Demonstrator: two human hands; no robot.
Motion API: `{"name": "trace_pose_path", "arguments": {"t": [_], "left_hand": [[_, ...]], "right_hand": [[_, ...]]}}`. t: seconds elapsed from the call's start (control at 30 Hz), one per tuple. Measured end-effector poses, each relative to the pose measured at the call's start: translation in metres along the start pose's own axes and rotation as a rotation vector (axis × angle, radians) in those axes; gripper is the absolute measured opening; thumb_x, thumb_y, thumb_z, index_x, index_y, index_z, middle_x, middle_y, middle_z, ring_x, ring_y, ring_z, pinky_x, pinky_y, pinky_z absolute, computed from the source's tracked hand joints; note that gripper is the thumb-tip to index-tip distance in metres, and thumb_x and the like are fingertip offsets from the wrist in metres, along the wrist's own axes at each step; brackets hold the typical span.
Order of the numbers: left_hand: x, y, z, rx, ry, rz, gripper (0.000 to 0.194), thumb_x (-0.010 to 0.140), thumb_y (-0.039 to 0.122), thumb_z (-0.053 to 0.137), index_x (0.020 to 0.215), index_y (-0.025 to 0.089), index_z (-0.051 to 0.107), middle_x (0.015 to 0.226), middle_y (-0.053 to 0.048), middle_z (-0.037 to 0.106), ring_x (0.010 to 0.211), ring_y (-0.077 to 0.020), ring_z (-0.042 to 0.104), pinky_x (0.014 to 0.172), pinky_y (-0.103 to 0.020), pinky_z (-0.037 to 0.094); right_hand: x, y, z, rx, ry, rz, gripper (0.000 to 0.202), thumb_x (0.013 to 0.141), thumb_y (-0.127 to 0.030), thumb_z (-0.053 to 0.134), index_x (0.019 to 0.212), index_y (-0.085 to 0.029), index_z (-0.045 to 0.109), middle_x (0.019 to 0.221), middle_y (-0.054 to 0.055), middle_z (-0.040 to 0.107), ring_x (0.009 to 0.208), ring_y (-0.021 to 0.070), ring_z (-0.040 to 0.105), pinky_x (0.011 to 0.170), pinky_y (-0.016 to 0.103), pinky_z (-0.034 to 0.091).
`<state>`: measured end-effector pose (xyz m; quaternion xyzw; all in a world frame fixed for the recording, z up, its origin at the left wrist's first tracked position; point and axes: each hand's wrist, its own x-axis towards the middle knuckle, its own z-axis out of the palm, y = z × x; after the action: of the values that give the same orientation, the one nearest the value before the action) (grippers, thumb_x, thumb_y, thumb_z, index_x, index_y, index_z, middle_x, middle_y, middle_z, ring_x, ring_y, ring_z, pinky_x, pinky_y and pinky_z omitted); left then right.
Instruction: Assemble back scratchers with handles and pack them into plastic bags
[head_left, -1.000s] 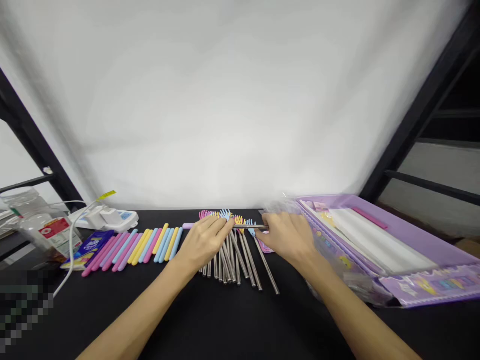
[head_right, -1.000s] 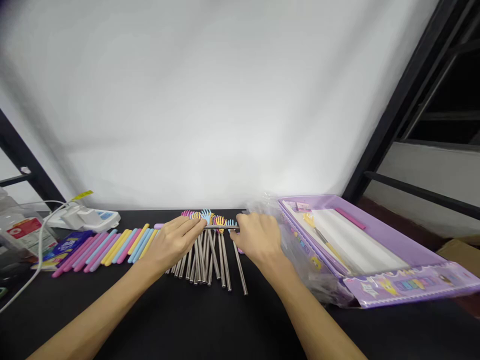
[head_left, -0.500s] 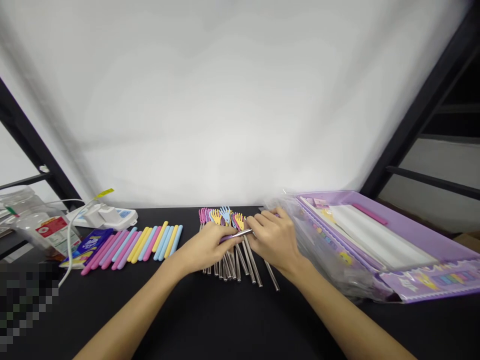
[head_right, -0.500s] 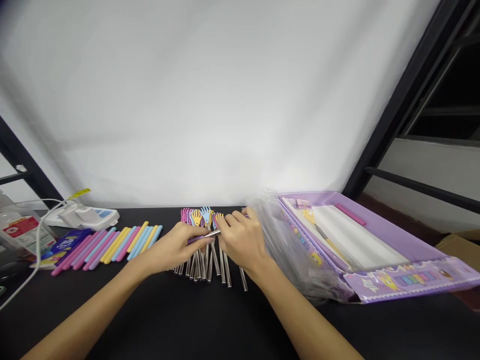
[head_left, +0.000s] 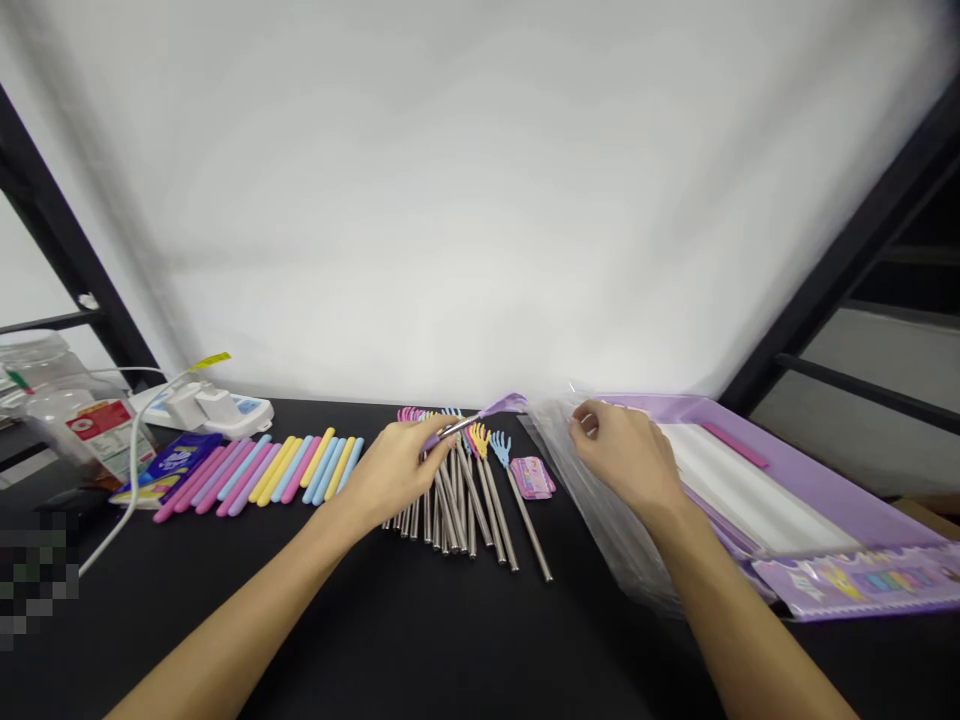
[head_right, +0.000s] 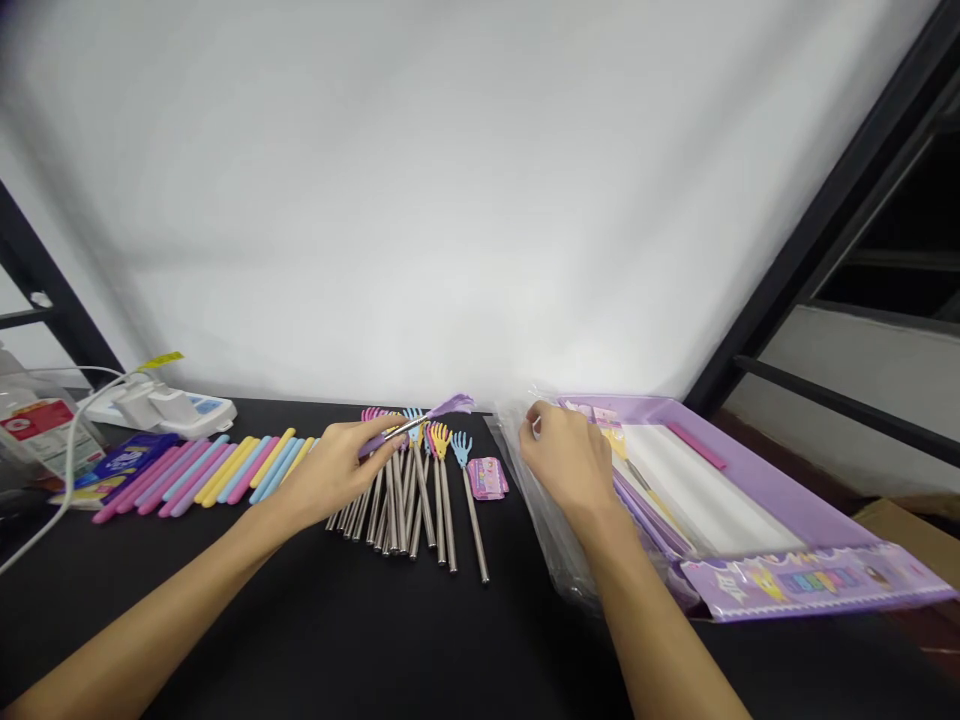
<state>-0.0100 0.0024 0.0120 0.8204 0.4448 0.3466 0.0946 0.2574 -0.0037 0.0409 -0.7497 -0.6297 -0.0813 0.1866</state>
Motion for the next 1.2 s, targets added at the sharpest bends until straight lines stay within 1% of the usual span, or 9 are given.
{"name": "trace_pose_path", "arguments": {"t": [0.13,0.3,0.53,0.63,0.8,0.87,0.97,1.1,1.2], "left_hand": [[0.0,0.007,0.0,-0.098,-0.01,-0.015,0.035,0.096,0.031,0.042,0.123,0.022,0.064,0.09,-0.003,0.072,0.077,-0.0166,0.064,0.072,-0.026,0.046],[-0.001,0.011,0.003,-0.206,-0.085,-0.068,0.04,0.098,0.036,0.039,0.126,0.02,0.061,0.068,0.001,0.062,0.055,-0.0114,0.05,0.054,-0.023,0.036],[-0.003,0.02,0.009,-0.367,-0.164,-0.121,0.041,0.096,0.04,0.042,0.129,0.02,0.057,0.07,0.001,0.063,0.051,-0.009,0.041,0.048,-0.021,0.032],[-0.003,0.022,0.014,-0.594,-0.189,-0.195,0.043,0.095,0.043,0.046,0.129,0.018,0.055,0.071,0.0,0.062,0.049,-0.0081,0.041,0.048,-0.021,0.035],[0.0,0.026,0.018,-1.062,-0.136,-0.305,0.037,0.091,0.045,0.056,0.117,0.019,0.056,0.109,-0.012,0.066,0.054,-0.0064,0.055,0.042,-0.017,0.033],[-0.001,0.028,0.016,-1.19,-0.157,-0.34,0.036,0.089,0.044,0.059,0.115,0.02,0.057,0.119,-0.014,0.062,0.055,-0.0057,0.058,0.038,-0.015,0.026],[-0.003,0.029,0.013,-1.338,-0.228,-0.395,0.036,0.09,0.044,0.059,0.119,0.023,0.055,0.113,-0.013,0.065,0.049,-0.003,0.055,0.035,-0.013,0.019],[-0.004,0.029,0.01,-1.396,-0.25,-0.396,0.031,0.092,0.041,0.058,0.117,0.023,0.057,0.12,-0.014,0.063,0.049,-0.0015,0.054,0.035,-0.012,0.019],[-0.003,0.025,0.009,-1.377,-0.229,-0.37,0.027,0.092,0.039,0.058,0.113,0.022,0.06,0.136,-0.016,0.053,0.05,-0.0015,0.057,0.034,-0.013,0.016]], "right_hand": [[0.002,0.014,0.003,-0.178,-0.184,0.086,0.036,0.086,-0.033,0.048,0.109,-0.015,0.069,0.105,0.018,0.071,0.098,0.0363,0.066,0.074,0.041,0.046],[0.003,0.02,0.007,-0.25,-0.301,0.111,0.032,0.079,-0.016,0.051,0.103,-0.012,0.071,0.098,0.02,0.071,0.094,0.0358,0.068,0.07,0.037,0.047],[0.001,0.018,-0.003,-0.237,-0.143,0.173,0.03,0.074,-0.014,0.052,0.096,-0.013,0.072,0.096,0.02,0.071,0.092,0.0349,0.068,0.069,0.037,0.046],[-0.002,0.012,-0.011,-0.17,-0.031,0.15,0.024,0.076,-0.021,0.052,0.088,-0.016,0.072,0.087,0.017,0.072,0.086,0.0343,0.068,0.064,0.037,0.042],[-0.019,-0.022,-0.014,0.092,0.298,-0.198,0.011,0.077,-0.026,0.056,0.077,-0.022,0.066,0.077,0.005,0.071,0.073,0.0227,0.064,0.061,0.031,0.037],[-0.029,-0.038,-0.008,0.212,0.338,-0.39,0.007,0.077,-0.023,0.057,0.074,-0.021,0.064,0.075,0.003,0.069,0.072,0.0198,0.062,0.064,0.03,0.038],[-0.039,-0.054,0.006,0.35,0.307,-0.567,0.008,0.079,-0.018,0.057,0.073,-0.02,0.062,0.074,0.003,0.067,0.073,0.0183,0.061,0.067,0.029,0.041],[-0.034,-0.049,0.015,0.412,0.244,-0.473,0.007,0.078,-0.018,0.058,0.074,-0.02,0.064,0.073,0.002,0.07,0.07,0.0185,0.065,0.066,0.029,0.044],[-0.02,-0.027,-0.003,0.474,0.258,-0.328,0.005,0.075,-0.018,0.061,0.075,-0.021,0.066,0.07,-0.001,0.072,0.067,0.0172,0.068,0.068,0.027,0.047]]}}
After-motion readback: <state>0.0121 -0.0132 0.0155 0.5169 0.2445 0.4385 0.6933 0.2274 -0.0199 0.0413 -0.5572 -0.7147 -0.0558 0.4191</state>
